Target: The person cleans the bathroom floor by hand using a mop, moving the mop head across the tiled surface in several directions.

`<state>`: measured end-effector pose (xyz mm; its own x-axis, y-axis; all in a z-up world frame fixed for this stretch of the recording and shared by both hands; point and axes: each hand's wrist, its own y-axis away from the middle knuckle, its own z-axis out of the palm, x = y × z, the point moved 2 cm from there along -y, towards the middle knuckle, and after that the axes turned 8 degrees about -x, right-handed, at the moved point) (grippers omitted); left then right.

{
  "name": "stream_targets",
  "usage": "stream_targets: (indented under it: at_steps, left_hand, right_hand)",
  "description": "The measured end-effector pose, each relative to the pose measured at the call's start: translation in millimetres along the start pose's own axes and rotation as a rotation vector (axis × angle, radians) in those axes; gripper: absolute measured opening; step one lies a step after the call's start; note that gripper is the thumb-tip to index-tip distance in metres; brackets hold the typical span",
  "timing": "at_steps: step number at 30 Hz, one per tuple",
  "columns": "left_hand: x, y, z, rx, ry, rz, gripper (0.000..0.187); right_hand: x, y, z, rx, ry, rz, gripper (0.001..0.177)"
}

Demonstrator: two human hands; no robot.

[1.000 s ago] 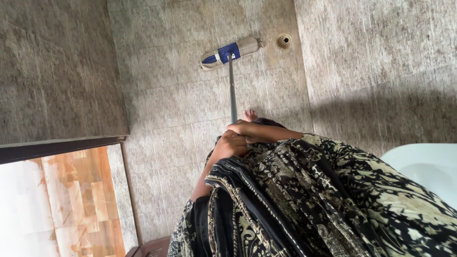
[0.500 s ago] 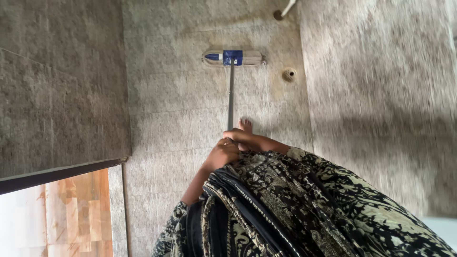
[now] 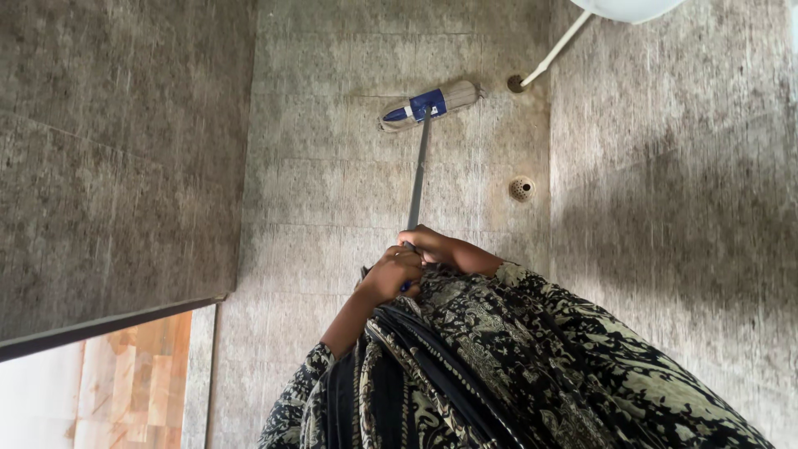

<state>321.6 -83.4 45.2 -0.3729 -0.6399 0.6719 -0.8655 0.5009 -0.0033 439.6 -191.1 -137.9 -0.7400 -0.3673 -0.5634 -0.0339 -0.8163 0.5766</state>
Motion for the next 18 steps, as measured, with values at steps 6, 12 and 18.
stream_targets:
  at_steps: [6,12,18]
  left_hand:
    - [-3,4,-2,0.036,0.058,-0.028,0.005]
    - [18,43,9,0.034,0.095,-0.070,0.005]
    - [56,115,33,0.140,0.099,0.022,0.009]
  right_hand:
    - [-7,-15,2,0.112,-0.053,0.106,0.017]
    - [17,-18,39,0.198,-0.078,0.099,0.012]
    - [54,29,116,0.126,0.226,0.186,0.017]
